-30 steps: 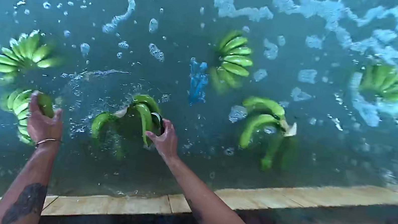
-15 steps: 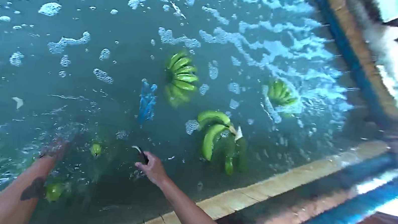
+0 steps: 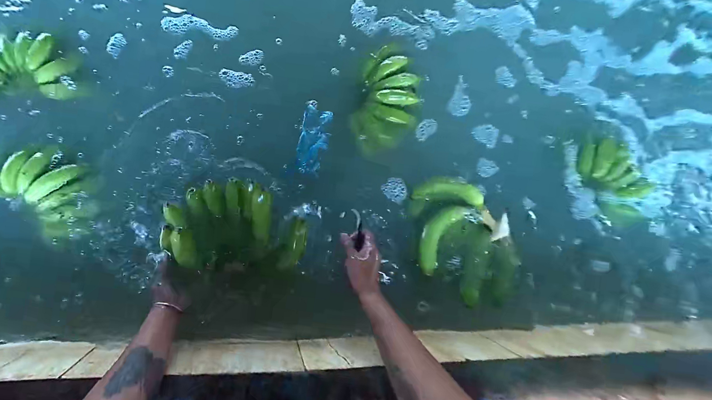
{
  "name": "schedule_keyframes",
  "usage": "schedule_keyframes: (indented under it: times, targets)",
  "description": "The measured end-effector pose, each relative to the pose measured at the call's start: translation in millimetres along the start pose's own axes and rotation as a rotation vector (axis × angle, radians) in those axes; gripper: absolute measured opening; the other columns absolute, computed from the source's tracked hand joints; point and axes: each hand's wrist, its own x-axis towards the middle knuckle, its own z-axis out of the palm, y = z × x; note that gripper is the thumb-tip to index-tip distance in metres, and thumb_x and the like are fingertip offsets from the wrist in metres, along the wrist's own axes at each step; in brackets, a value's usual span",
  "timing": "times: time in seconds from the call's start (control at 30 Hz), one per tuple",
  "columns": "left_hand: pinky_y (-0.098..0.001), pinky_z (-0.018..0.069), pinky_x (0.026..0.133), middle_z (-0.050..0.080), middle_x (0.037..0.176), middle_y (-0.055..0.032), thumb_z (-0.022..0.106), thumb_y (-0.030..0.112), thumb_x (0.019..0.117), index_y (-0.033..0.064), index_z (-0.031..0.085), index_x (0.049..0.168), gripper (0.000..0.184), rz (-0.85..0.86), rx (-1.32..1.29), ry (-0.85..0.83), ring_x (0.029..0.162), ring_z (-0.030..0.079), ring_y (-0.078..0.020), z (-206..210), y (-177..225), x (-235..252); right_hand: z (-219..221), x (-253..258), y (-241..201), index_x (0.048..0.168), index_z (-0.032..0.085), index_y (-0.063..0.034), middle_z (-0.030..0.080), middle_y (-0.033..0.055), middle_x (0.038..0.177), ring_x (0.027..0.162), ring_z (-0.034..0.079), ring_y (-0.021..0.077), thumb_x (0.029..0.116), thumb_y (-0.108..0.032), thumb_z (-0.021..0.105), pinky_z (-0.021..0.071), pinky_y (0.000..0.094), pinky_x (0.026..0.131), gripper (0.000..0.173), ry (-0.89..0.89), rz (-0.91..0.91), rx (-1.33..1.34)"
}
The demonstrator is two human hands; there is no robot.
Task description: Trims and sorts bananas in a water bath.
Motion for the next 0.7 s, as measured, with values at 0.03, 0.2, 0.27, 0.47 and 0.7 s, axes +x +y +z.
schedule_keyframes:
  times: [0.03, 0.2, 0.27, 0.47, 0.7]
  targets:
    - [-0.0485, 0.0557, 0.092, 0.062, 0.130, -0.0111, 0.023, 0.054, 0.1085, 0.0126, 0.044, 0.147, 0.060, 0.025, -0.001, -0.016, 0.113, 0.064, -0.0213, 6, -4, 4, 2, -4, -6, 0.123, 0.059, 0.0070, 0.066, 0.0181, 0.100, 0.087, 0.065, 0.0238, 0.1018, -0.027, 0.064, 0.0550, 0.0427, 0.081, 0.040, -0.012, -0.011, 0.019]
    - [-0.0483, 0.0565, 0.090, 0.063, 0.130, -0.0151, 0.040, 0.049, 0.1082, 0.0102, 0.047, 0.145, 0.054, -0.180, 0.123, 0.001, 0.112, 0.065, -0.0267, 24, -2, 14, 15, -15, -31, 0.129, 0.059, 0.0029, 0.068, 0.0172, 0.104, 0.084, 0.067, 0.0234, 0.1062, -0.030, 0.054, 0.0567, 0.0422, 0.080, 0.040, -0.234, -0.044, 0.005]
    - [-0.0472, 0.0586, 0.085, 0.065, 0.124, -0.0152, 0.042, 0.035, 0.1091, 0.0085, 0.048, 0.142, 0.043, -0.203, 0.057, -0.058, 0.106, 0.067, -0.0272, 29, 6, 9, 29, -16, -42, 0.132, 0.062, -0.0004, 0.070, 0.0178, 0.107, 0.092, 0.069, 0.0267, 0.1097, -0.028, 0.046, 0.0564, 0.0458, 0.087, 0.039, -0.308, -0.079, -0.050]
    - [-0.0506, 0.0593, 0.082, 0.059, 0.125, -0.0228, 0.036, 0.029, 0.1081, 0.0058, 0.042, 0.139, 0.039, -0.326, -0.260, -0.085, 0.104, 0.066, -0.0362, 83, 22, -32, 63, -13, -90, 0.133, 0.061, -0.0032, 0.072, 0.0209, 0.103, 0.097, 0.071, 0.0378, 0.1103, -0.029, 0.046, 0.0554, 0.0572, 0.088, 0.037, -0.242, -0.111, -0.236]
    - [-0.0513, 0.0580, 0.087, 0.053, 0.134, -0.0235, 0.042, 0.032, 0.1066, 0.0088, 0.039, 0.144, 0.044, -0.394, -0.399, 0.038, 0.112, 0.063, -0.0387, 131, 42, -61, 67, 8, -135, 0.131, 0.060, -0.0030, 0.070, 0.0241, 0.114, 0.100, 0.071, 0.0436, 0.1116, -0.031, 0.042, 0.0564, 0.0615, 0.081, 0.039, -0.178, -0.289, -0.422]
